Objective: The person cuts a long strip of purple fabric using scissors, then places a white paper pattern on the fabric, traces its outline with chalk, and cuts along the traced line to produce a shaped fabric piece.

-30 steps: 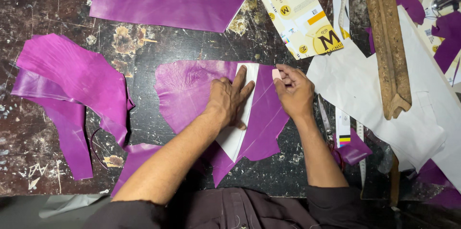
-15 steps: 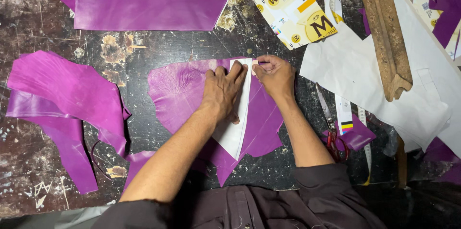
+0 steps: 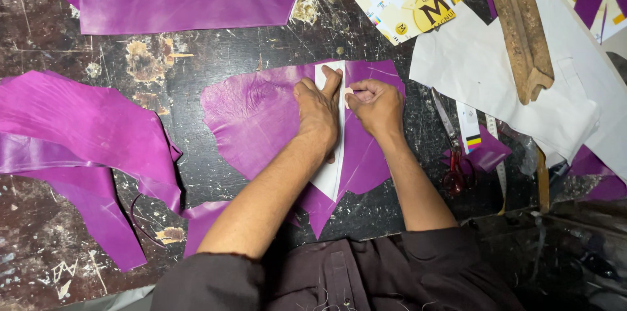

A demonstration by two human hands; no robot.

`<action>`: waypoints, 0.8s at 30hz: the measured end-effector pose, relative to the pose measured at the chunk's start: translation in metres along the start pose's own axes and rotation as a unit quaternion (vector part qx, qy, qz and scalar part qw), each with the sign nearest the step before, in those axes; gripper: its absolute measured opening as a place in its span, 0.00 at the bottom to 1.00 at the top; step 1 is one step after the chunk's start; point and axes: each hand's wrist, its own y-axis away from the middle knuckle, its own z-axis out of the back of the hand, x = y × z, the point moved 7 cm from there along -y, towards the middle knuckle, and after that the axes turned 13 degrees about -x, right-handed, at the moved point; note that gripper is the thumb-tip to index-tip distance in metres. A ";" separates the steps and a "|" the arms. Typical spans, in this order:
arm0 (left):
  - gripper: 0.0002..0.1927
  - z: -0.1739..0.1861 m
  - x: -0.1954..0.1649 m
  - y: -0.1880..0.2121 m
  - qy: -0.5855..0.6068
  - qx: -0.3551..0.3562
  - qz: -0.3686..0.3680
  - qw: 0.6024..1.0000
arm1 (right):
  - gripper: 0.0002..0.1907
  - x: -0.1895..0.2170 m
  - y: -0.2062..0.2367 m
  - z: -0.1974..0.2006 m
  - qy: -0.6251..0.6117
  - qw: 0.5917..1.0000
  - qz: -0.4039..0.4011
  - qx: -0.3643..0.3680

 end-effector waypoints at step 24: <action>0.92 -0.005 -0.008 0.013 -0.013 -0.041 -0.017 0.999 | 0.13 -0.015 0.141 0.030 0.029 0.994 -0.099 -0.020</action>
